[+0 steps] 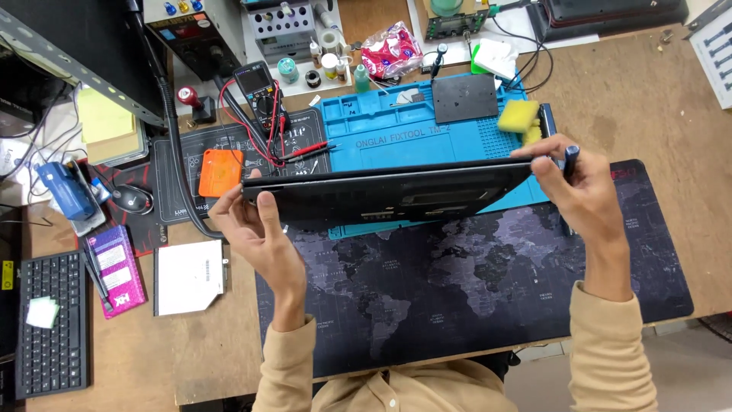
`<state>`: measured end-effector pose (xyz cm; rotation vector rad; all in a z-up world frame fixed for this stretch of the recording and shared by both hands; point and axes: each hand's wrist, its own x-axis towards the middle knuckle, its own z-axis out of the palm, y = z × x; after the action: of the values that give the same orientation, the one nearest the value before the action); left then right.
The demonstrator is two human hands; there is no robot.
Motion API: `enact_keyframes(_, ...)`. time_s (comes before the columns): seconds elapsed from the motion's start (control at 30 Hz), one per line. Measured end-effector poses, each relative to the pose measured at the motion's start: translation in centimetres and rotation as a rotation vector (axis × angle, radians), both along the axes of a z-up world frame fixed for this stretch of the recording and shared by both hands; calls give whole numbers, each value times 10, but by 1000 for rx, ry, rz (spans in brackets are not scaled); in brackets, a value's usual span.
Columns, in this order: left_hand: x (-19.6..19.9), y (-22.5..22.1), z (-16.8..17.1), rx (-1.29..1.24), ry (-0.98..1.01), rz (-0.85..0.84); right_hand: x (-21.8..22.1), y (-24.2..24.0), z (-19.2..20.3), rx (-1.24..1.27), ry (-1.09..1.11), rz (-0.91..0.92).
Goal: The person disassembles a laptop by prying off the keyboard and then unscrewing the bottom casing.
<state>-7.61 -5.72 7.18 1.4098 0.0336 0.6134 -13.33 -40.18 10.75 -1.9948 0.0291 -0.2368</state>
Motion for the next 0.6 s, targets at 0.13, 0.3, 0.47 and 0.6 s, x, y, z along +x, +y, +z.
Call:
enact_keyframes(0.13,-1,-13,7,4,18,76,13,-10,-3,98,185,11)
enact_keyframes(0.3,9,-17,9,-96,96,100,35,-29,-11,321,357,194)
enact_keyframes(0.47,11,-15,15,-46,106,127,47,-28,-9,278,316,169)
enact_keyframes(0.6,2,-10,16,16,140,129,48,-27,-10,269,284,142)
